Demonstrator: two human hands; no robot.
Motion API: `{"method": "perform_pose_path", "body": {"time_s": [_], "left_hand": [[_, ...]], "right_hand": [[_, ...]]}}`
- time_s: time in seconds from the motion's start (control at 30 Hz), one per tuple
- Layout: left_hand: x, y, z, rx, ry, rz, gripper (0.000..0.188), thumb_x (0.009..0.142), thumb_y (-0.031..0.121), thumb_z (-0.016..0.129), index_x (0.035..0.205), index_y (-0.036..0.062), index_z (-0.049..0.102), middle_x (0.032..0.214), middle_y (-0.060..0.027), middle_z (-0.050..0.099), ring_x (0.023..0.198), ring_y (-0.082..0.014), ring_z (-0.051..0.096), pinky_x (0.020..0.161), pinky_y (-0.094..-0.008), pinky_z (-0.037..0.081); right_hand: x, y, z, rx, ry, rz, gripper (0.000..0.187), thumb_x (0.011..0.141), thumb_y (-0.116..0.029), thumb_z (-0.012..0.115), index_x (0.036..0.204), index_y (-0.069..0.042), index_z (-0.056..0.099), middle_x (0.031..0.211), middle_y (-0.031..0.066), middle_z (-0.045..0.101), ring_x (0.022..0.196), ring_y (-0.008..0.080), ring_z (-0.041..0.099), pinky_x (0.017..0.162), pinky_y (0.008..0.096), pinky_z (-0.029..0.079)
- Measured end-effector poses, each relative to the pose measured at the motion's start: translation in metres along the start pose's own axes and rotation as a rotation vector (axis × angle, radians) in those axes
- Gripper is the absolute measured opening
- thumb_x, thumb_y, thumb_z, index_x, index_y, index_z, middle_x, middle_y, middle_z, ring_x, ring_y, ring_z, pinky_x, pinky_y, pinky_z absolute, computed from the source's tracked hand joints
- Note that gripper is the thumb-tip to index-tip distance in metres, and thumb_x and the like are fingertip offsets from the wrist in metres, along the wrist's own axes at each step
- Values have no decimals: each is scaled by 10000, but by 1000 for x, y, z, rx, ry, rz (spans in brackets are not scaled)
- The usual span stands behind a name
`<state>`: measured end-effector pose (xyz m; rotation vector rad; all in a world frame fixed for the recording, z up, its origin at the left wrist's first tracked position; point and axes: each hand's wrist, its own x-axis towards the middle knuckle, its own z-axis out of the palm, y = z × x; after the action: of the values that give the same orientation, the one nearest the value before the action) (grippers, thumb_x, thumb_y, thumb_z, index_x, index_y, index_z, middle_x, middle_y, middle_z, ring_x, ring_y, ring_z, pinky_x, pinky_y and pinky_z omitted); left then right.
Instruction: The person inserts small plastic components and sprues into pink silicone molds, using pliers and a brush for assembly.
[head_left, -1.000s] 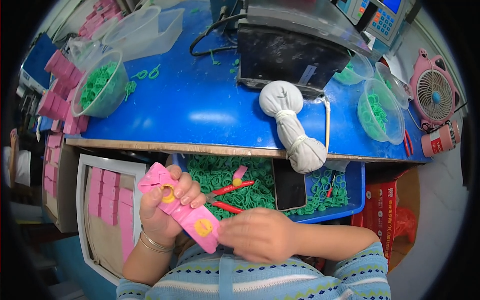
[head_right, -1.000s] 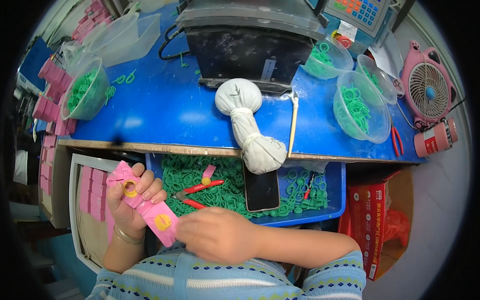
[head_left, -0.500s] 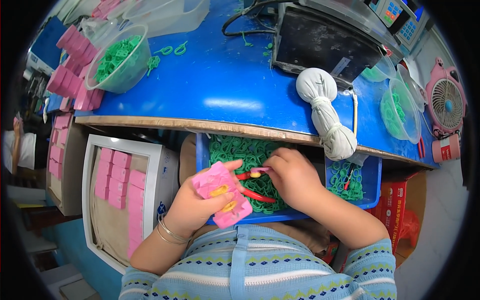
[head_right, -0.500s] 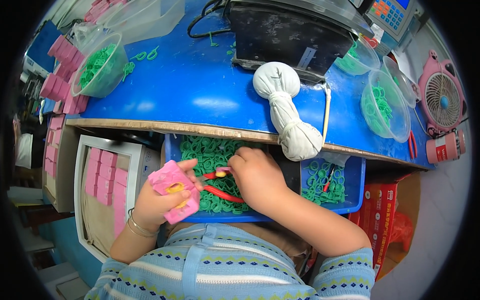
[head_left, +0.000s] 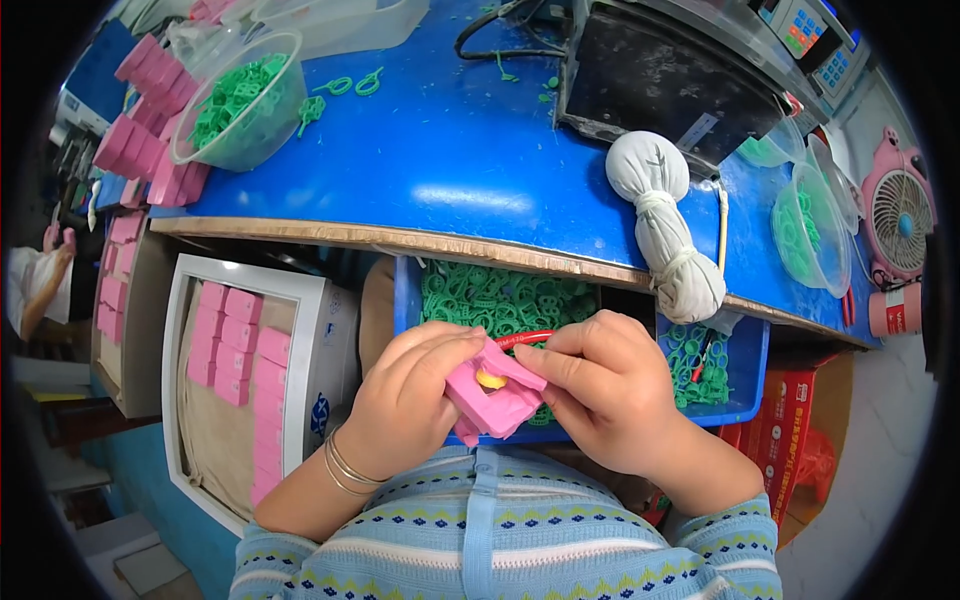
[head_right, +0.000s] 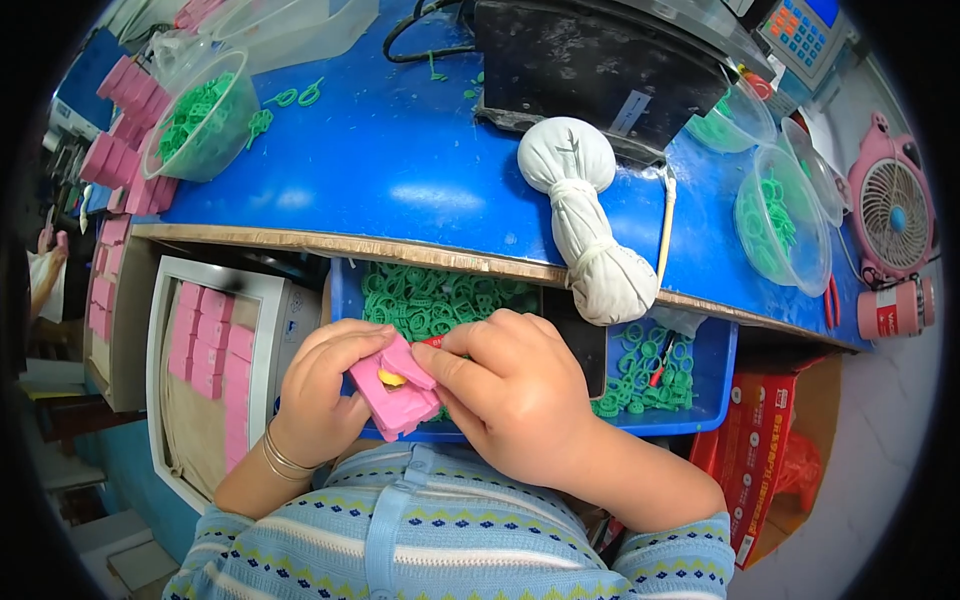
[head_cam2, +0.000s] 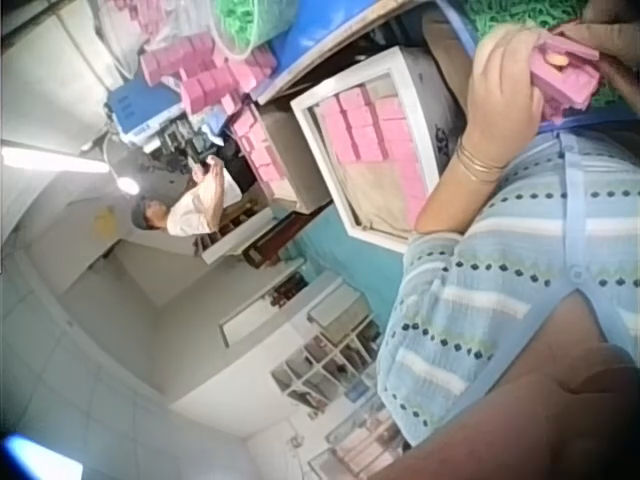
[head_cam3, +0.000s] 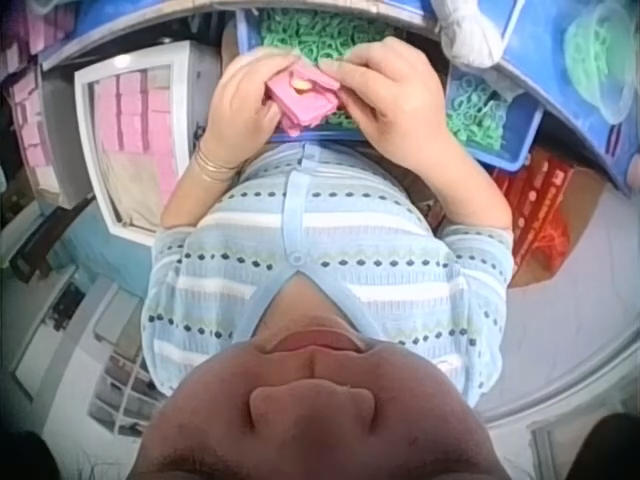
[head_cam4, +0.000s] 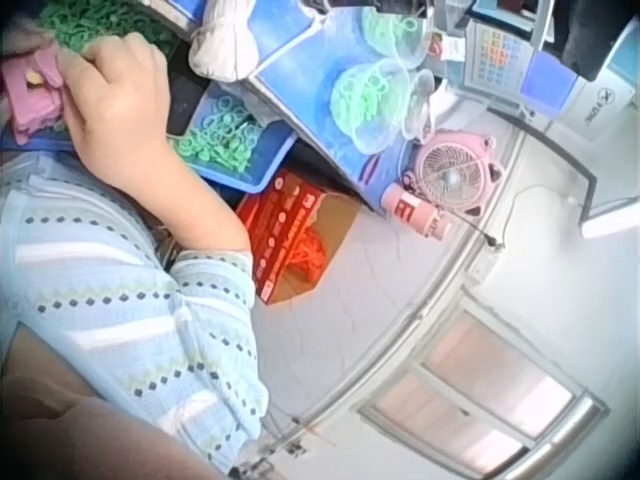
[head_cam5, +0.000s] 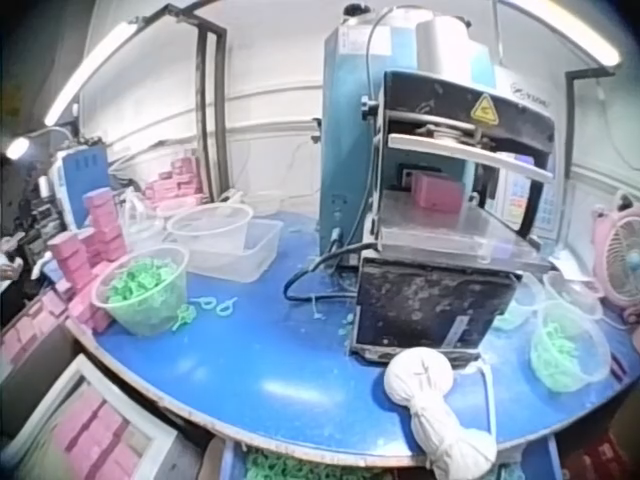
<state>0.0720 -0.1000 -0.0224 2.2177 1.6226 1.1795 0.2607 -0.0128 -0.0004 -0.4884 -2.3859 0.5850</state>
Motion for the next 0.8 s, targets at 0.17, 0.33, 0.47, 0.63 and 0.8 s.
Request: {"method": "perform_pose_path", "body": {"time_s": [0.17, 0.33, 0.47, 0.63, 0.8], "left_hand": [[2, 0, 0, 94, -40, 63, 437, 668, 15, 625, 1098, -8, 553, 926, -122, 610, 808, -276, 573, 735, -362, 490], [6, 4, 1, 189, -130, 114, 410, 668, 21, 592, 1077, 47, 592, 840, -73, 582, 736, -241, 539, 659, -346, 454], [8, 7, 3, 193, -136, 107, 398, 634, 1, 584, 1029, 47, 606, 795, -66, 567, 724, -245, 535, 632, -345, 422], [5, 3, 4, 172, -153, 61, 353, 643, 61, 582, 994, 40, 601, 818, -66, 578, 730, -236, 531, 648, -337, 412], [10, 12, 3, -10, -221, -19, 297, 705, 243, 688, 884, 29, 587, 810, -97, 576, 754, -280, 542, 695, -365, 422]], "right_hand": [[0, -4, -8, -173, -66, -142, 313, 615, -111, 645, 911, -7, 641, 815, 54, 567, 699, 192, 519, 598, 309, 382], [0, -5, -11, -291, -139, -259, 284, 620, -126, 584, 859, 22, 625, 832, 64, 541, 729, 184, 502, 600, 302, 373], [0, -5, -9, -316, -138, -256, 275, 614, -122, 575, 844, 24, 617, 823, 68, 529, 723, 190, 486, 622, 308, 375], [5, -8, -11, -260, -250, -200, 308, 627, -200, 610, 846, 16, 607, 800, 78, 515, 723, 205, 481, 645, 315, 364], [-4, -11, 12, -259, -85, -95, 375, 689, -422, 629, 707, -58, 540, 709, 61, 456, 650, 203, 460, 573, 310, 327]]}}
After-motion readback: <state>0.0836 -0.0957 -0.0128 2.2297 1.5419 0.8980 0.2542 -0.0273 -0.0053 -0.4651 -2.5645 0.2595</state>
